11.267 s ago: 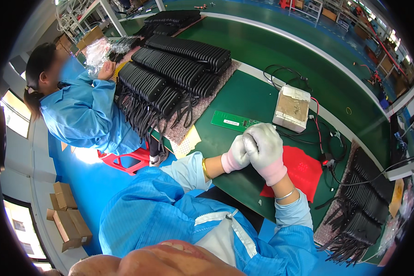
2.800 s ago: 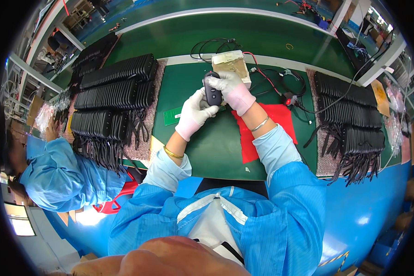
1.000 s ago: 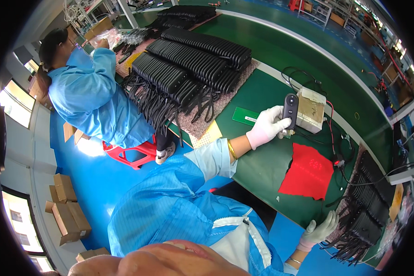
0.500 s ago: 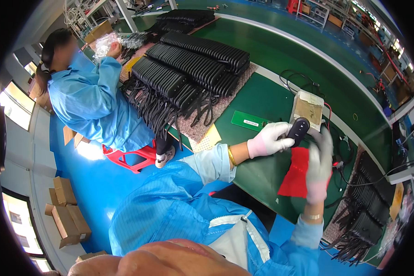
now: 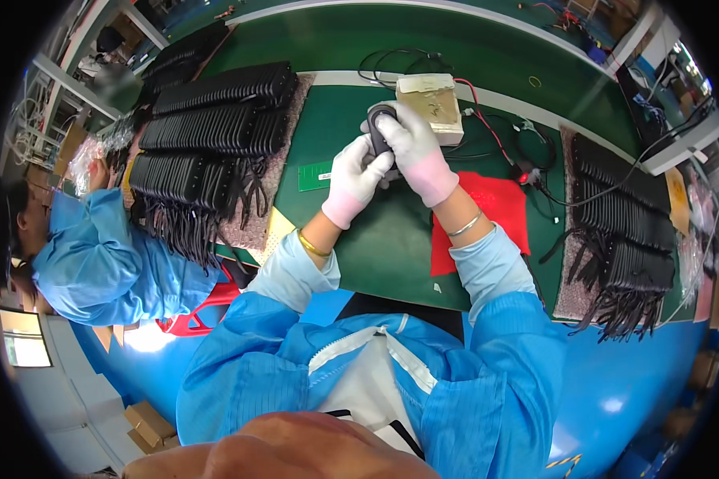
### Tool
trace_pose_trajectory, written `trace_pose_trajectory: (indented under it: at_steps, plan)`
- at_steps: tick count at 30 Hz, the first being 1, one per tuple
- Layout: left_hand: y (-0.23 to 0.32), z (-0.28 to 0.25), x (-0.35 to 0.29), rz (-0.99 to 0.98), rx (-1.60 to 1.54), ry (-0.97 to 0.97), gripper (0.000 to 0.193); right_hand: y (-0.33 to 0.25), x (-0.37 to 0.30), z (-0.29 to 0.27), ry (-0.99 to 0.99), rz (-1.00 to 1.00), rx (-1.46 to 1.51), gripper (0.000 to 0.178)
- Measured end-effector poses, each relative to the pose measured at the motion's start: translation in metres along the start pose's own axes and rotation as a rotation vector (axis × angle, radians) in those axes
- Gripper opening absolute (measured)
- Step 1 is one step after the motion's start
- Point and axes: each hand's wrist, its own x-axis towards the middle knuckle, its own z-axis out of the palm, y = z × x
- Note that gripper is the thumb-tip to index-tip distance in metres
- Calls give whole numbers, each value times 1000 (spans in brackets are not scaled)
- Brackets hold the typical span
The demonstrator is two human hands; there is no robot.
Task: Assembling and testing electronic components on a circuit board at a manufacturing workbench.
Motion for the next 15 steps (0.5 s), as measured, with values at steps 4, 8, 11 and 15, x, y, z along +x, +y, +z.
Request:
trace_pose_trajectory:
  at_steps: [4, 8, 11, 15]
  plan:
    - [3, -1, -4, 20, 58, -16, 13, 7, -1, -1, -17, 45, 92, 28]
    - [-3, 4, -6, 87, 86, 22, 12, 9, -8, -4, -8, 77, 72, 28]
    - [3, 2, -9, 52, 46, 22, 11, 11, -7, -2, -8, 72, 99, 28]
    - [5, 1, -8, 46, 25, 20, 11, 6, -7, 1, 0, 60, 87, 28]
